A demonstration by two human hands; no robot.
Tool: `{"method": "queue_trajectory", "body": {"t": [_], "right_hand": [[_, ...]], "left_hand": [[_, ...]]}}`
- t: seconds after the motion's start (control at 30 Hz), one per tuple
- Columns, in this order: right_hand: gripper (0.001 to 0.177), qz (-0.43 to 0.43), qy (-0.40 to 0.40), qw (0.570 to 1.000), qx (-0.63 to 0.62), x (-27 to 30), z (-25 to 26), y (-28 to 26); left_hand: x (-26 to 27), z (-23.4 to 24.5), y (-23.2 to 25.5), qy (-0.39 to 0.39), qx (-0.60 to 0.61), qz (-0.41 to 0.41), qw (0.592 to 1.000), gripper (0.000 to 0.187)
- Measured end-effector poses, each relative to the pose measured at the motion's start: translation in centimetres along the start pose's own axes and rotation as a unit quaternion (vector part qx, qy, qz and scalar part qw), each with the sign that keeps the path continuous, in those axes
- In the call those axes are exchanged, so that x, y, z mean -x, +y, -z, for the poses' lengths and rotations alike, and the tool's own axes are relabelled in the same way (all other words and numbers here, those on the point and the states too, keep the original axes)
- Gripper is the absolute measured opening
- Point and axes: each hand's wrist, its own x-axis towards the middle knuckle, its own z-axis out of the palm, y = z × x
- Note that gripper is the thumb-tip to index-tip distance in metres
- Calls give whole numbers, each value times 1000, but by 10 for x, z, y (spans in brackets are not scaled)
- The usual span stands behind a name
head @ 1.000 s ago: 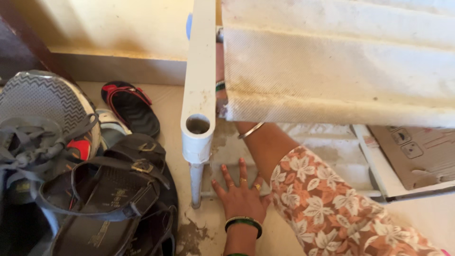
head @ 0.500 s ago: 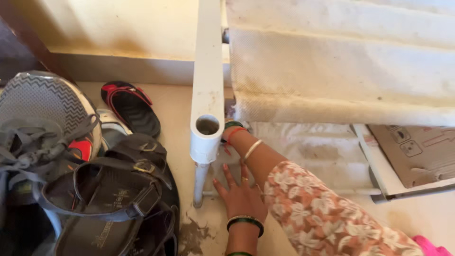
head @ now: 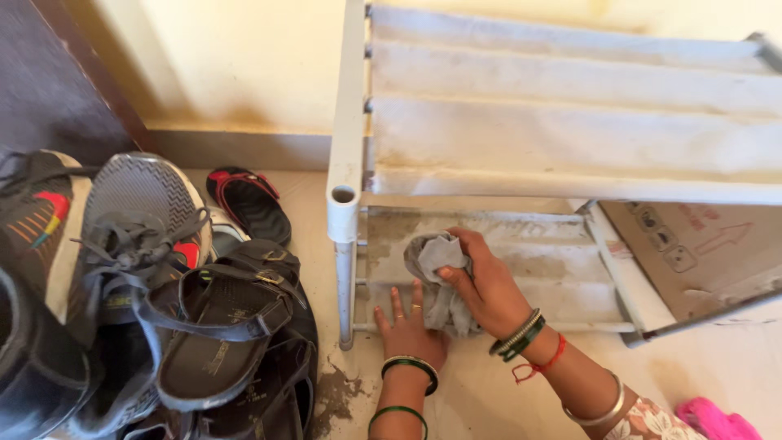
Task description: The person removes several pairs of shoes from a two-tier metal shoe rack and places them on the floor. Then, using a grey cloth, the person wipes the bottom and top shelves of the rack to remove dust and dirt.
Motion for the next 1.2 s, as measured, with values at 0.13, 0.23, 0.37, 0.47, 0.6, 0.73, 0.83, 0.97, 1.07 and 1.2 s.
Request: {"method": "queue_trajectory", "body": {"t": [0.13,0.23,0.37,0.47,0.6,0.73,0.83,0.97,1.07,1.2], "right_hand": [[51,56,53,996,54,36,70,-62],[49,104,81,986,98,65,130,-113],[49,50,55,987,145,115,208,-156],[50,-46,44,987,150,162,252,-143],[53,-71,88,990,87,216,297,-82],[54,-122,94,982,109,232,344,-38],[49,-75,102,988,91,233,362,-40],[44,-106,73,989,74,230,374,-65],[41,-104,54,991,66,224,383,-77],[37,-54,31,995,79,216,387,-107]], "left_hand": [[46,3,36,270,86,-74,956,60],[110,64,68,277,126,-63,950,40],[222,153,123,349,96,-145,921,17],[282,180,162,474,108,-204,850,17],[328,181,193,583,34,-208,785,34],[345,168,210,630,43,-115,767,54],[353,158,209,614,143,-90,771,70],[338,165,202,514,337,-125,779,80],[317,166,194,458,424,-180,760,76],[293,169,170,401,577,-258,663,62]]}}
